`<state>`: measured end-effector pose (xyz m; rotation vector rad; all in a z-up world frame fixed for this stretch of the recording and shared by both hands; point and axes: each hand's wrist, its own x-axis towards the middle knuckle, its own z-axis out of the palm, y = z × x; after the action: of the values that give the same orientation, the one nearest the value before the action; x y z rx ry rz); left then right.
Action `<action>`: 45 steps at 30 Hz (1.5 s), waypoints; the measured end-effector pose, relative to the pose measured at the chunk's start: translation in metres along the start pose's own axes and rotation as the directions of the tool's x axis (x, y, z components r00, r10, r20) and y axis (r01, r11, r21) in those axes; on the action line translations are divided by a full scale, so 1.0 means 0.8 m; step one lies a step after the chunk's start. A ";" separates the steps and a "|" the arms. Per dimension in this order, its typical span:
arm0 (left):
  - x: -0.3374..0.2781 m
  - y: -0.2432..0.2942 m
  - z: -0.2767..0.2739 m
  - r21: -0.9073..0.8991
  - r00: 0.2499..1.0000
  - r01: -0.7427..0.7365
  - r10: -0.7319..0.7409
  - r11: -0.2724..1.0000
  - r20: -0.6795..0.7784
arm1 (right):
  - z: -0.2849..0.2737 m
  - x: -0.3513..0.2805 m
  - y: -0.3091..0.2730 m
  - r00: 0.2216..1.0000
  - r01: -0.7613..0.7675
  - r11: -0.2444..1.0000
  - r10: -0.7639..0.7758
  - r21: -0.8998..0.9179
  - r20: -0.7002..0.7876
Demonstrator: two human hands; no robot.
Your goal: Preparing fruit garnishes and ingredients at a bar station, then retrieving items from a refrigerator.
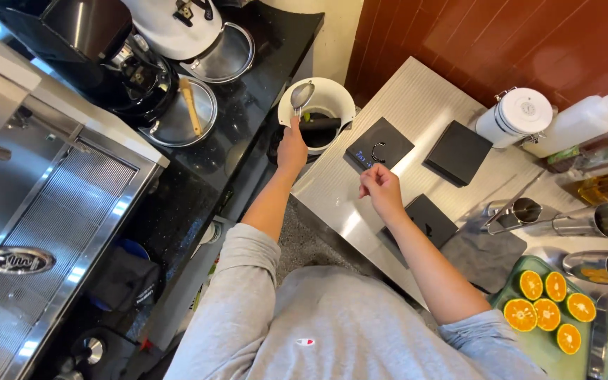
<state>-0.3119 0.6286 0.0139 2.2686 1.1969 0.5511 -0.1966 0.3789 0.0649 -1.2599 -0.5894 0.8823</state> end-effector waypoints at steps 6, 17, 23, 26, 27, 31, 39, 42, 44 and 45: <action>-0.002 0.017 -0.020 0.102 0.993 -0.111 0.113 0.989 -0.020 | -0.005 -0.009 -0.005 0.998 0.007 1.000 -0.008 -0.019 -0.064; -0.029 0.005 -0.001 -0.815 0.996 0.082 -0.064 0.574 0.055 | -0.049 -0.047 -0.019 0.976 0.085 0.996 -0.077 0.032 -0.203; -0.123 0.110 -0.033 -0.901 0.901 0.434 0.042 -0.024 0.432 | -0.128 -0.113 -0.023 0.922 0.137 0.987 -0.097 0.081 -0.375; -0.174 0.151 0.003 -0.865 0.850 0.499 0.164 0.056 0.501 | -0.166 -0.149 -0.012 0.886 0.097 0.989 -0.035 0.110 -0.462; -0.198 0.167 0.017 -0.848 0.817 0.519 0.228 0.109 0.530 | -0.183 -0.172 -0.006 0.877 0.054 0.992 0.009 0.118 -0.480; -0.270 0.235 0.059 -0.752 0.672 0.618 0.341 0.230 0.657 | -0.202 -0.239 -0.005 0.859 -0.017 0.999 0.039 0.047 -0.511; -0.378 0.330 0.118 -0.775 0.638 0.548 0.442 0.314 0.631 | -0.321 -0.295 0.019 0.919 -0.249 0.065 -0.299 -0.966 -0.257; -0.415 0.382 0.123 -0.796 0.649 0.512 0.462 0.323 0.605 | -0.358 -0.290 0.105 0.948 -0.243 -0.170 -0.249 -0.955 -0.198; -0.436 0.402 0.137 -0.799 0.659 0.491 0.452 0.349 0.602 | -0.362 -0.299 0.094 0.962 -0.219 -0.138 -0.193 -0.966 -0.191; -0.449 0.412 0.146 -0.804 0.671 0.468 0.444 0.366 0.593 | -0.365 -0.306 0.089 0.974 -0.193 -0.114 -0.138 -0.975 -0.177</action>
<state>-0.2271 0.1389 0.0818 1.1361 0.2261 0.1134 -0.1162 0.0179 -0.0517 -2.8180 -1.1524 0.0435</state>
